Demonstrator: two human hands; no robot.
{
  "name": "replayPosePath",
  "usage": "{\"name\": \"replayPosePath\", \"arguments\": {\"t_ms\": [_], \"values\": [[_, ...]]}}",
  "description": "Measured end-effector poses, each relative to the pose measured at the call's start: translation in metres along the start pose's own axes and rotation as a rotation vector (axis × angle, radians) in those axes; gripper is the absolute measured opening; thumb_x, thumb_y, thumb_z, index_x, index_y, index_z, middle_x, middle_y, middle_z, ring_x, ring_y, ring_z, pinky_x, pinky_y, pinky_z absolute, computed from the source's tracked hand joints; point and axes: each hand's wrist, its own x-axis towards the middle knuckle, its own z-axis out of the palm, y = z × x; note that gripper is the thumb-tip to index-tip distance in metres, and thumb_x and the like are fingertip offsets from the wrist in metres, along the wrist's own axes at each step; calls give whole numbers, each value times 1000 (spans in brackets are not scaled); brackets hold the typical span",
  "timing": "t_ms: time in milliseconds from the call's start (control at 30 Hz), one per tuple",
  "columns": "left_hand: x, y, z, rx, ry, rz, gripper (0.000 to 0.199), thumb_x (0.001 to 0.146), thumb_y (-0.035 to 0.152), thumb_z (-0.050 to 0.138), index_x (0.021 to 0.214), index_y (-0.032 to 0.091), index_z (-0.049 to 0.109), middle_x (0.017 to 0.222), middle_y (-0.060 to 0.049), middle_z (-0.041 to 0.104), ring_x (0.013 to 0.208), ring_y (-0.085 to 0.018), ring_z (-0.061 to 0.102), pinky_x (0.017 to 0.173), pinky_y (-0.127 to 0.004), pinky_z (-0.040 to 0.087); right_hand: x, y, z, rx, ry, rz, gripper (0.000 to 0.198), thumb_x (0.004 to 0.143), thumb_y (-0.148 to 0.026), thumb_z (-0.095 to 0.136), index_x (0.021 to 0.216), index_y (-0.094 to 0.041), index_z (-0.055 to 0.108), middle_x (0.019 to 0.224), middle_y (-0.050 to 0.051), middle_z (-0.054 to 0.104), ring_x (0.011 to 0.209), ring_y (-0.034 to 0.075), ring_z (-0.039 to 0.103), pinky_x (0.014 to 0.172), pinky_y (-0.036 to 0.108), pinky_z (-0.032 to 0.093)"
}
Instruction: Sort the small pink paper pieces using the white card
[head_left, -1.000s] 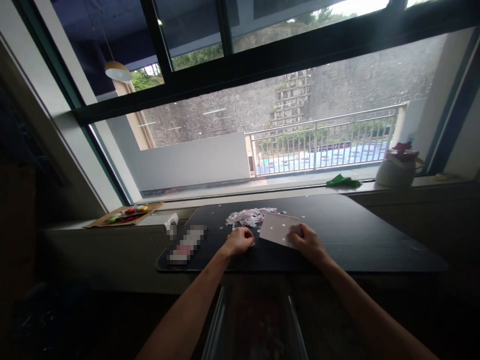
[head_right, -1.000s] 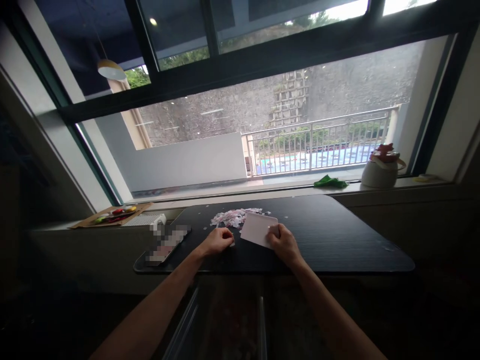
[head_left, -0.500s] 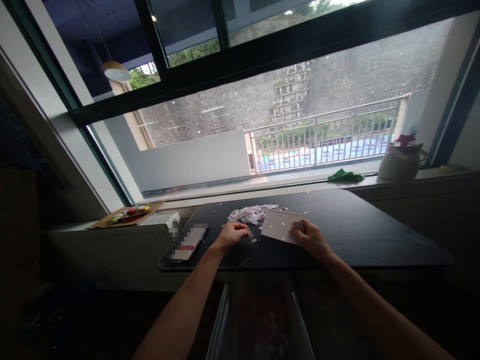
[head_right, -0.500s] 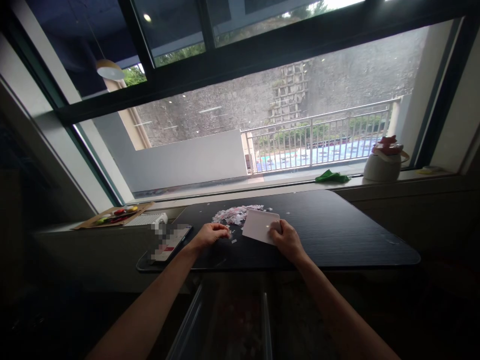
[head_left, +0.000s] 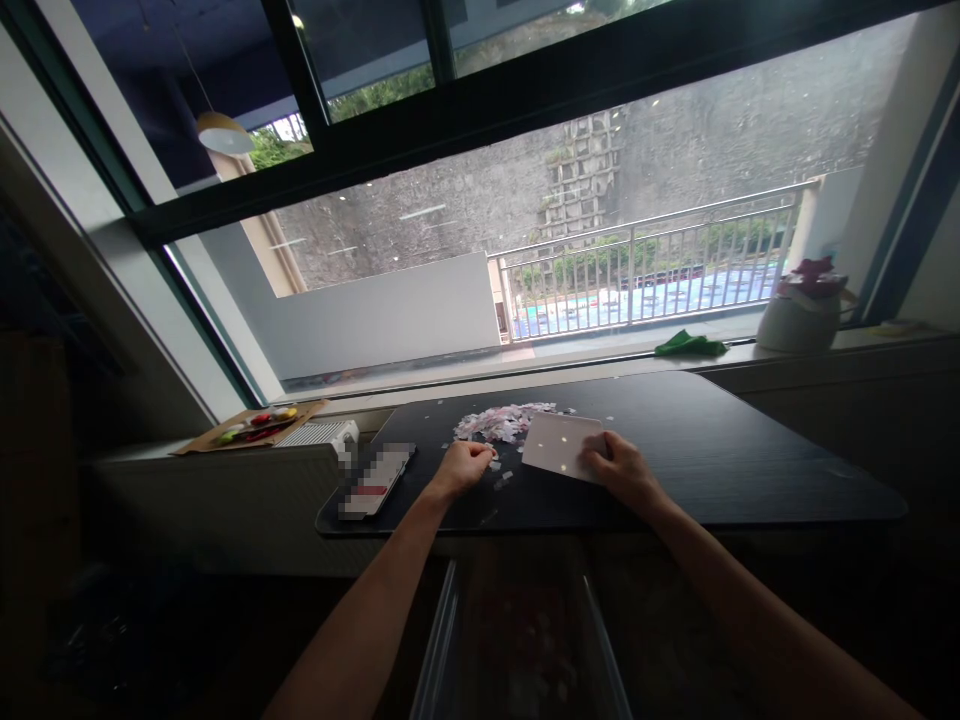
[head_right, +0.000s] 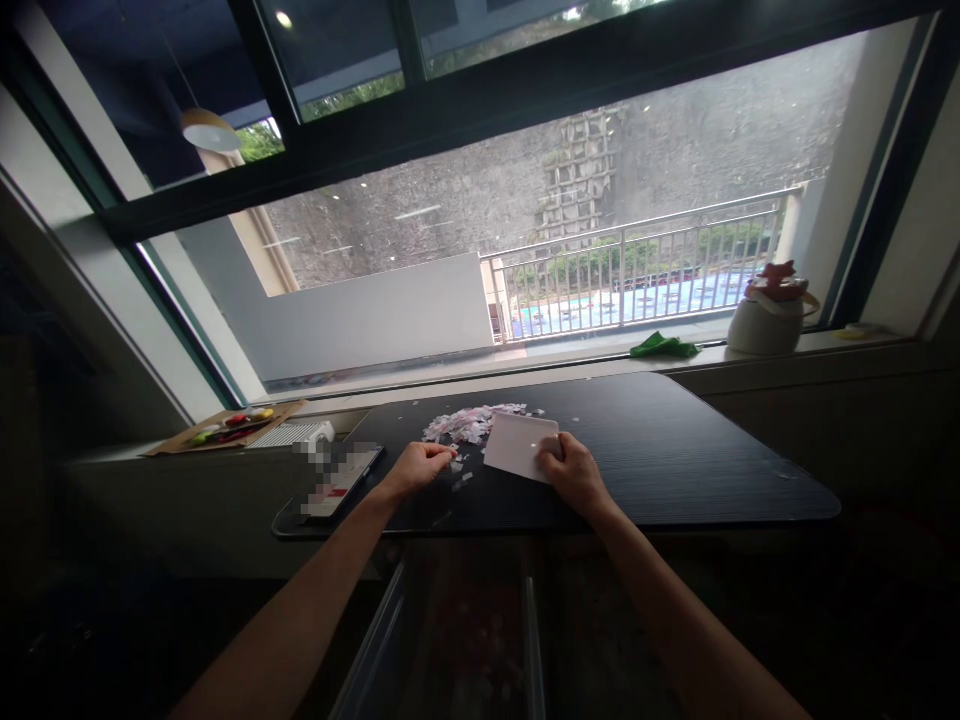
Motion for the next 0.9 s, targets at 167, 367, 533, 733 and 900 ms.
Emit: {"name": "replayPosePath", "arguments": {"t_ms": [167,367,533,733,900], "values": [[-4,3,1,201,25,46,20,72,24,58,82,18,75,87,-4,73,87,-20,63,79,-27,47,-1,-2,0,-3,17,-18,16,70,-28,54,81,-17,59,76,3,63,67,16,56,57,25,43],[-16,3,1,494,143,144,20,79,27,55,85,25,74,98,-3,70,100,-23,57,89,-34,43,-1,-1,-1,-53,32,-58,15,70,-32,51,74,-18,56,66,1,59,63,16,54,58,27,42],[-26,-17,-5,459,265,217,30,79,11,50,94,26,71,96,-3,65,95,-18,56,87,-32,43,-2,-1,3,-40,9,-158,18,71,-35,51,78,-19,55,68,1,59,62,15,54,57,26,43],[-35,-43,0,449,376,301,25,80,15,51,89,26,71,89,-3,64,95,-20,54,92,-40,38,-9,-23,8,-244,-49,-201,16,74,-33,49,80,-20,56,66,1,60,60,16,55,56,26,40],[-39,-49,8,428,435,325,24,77,17,55,93,24,70,91,-4,63,97,-22,53,95,-44,36,-22,-41,-38,-510,-5,-202,17,74,-31,49,83,-22,59,68,3,64,61,18,58,57,27,39]]}}
